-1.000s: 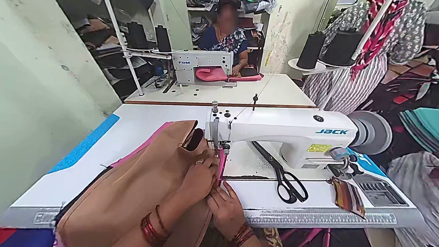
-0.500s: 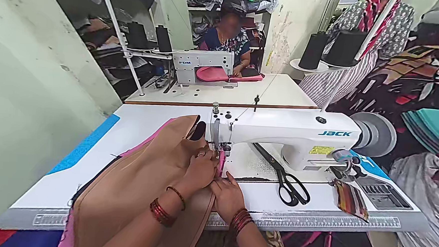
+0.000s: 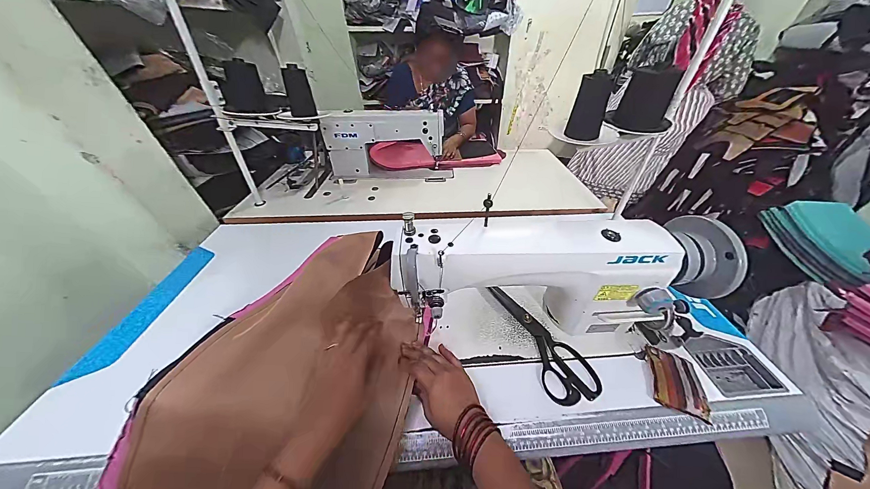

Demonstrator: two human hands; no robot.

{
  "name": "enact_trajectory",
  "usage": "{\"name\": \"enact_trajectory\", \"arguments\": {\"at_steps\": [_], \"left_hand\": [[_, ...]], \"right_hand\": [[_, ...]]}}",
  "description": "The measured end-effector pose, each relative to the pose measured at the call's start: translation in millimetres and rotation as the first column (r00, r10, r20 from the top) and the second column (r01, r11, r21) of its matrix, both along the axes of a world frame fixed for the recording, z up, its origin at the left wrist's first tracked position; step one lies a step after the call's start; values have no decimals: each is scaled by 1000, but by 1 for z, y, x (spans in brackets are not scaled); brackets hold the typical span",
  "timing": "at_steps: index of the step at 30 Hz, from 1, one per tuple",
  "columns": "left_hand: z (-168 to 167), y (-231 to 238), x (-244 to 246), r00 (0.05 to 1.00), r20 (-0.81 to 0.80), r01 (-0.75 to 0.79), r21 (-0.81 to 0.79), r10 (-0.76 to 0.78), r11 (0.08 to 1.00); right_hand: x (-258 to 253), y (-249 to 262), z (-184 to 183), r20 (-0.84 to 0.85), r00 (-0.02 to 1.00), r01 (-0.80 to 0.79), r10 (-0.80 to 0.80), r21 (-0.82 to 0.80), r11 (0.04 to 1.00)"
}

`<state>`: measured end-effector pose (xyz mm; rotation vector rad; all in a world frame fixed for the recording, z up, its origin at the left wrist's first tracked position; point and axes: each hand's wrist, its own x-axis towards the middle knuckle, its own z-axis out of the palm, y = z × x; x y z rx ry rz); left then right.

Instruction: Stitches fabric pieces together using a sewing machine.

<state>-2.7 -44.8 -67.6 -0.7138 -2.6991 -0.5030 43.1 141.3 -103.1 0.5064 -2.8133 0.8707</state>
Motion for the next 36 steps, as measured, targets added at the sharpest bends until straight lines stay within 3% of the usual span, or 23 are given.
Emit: {"name": "enact_trajectory", "arguments": {"at_steps": [2,4,6,9,13,18,22,25,28,31,33,35,36], "left_hand": [[-9,-32,26,960,-157,-220,89,231,972],[-10,-64,51,904,-81,-411,102,420,906],[-12,-84,66,866,0,-497,103,499,862],[-16,-95,71,889,49,-457,133,455,879],[-2,-104,44,922,103,-387,233,373,892],[29,-120,11,923,201,-352,102,327,930],[17,-128,18,918,300,-312,143,259,939],[0,-131,21,926,299,-299,198,233,934],[7,-122,19,909,260,-354,77,324,932],[28,-102,22,908,108,-378,-208,405,902],[37,-79,28,958,-35,-279,-331,284,902],[33,-55,21,998,-56,10,-370,-33,929],[31,-44,11,976,36,214,-370,-216,904]], "right_hand": [[4,2,-8,-131,991,15,-21,-50,999],[8,2,-17,-279,951,104,-136,-129,986],[9,3,-16,-278,931,184,-236,-201,962],[10,5,-10,-189,943,221,-273,-255,941],[12,6,-9,-201,939,226,-280,-253,941],[23,7,-10,-184,954,206,-236,-171,964],[41,-13,-32,-531,847,16,25,72,997],[58,-45,-50,-564,793,-74,232,289,954],[61,-77,-59,-623,754,58,210,381,923],[55,-99,-52,-650,740,143,176,407,902],[52,-100,-48,-627,747,101,222,437,894],[50,-95,-42,-617,748,43,246,415,909],[49,-92,-38,-605,757,-6,246,370,929]]}}
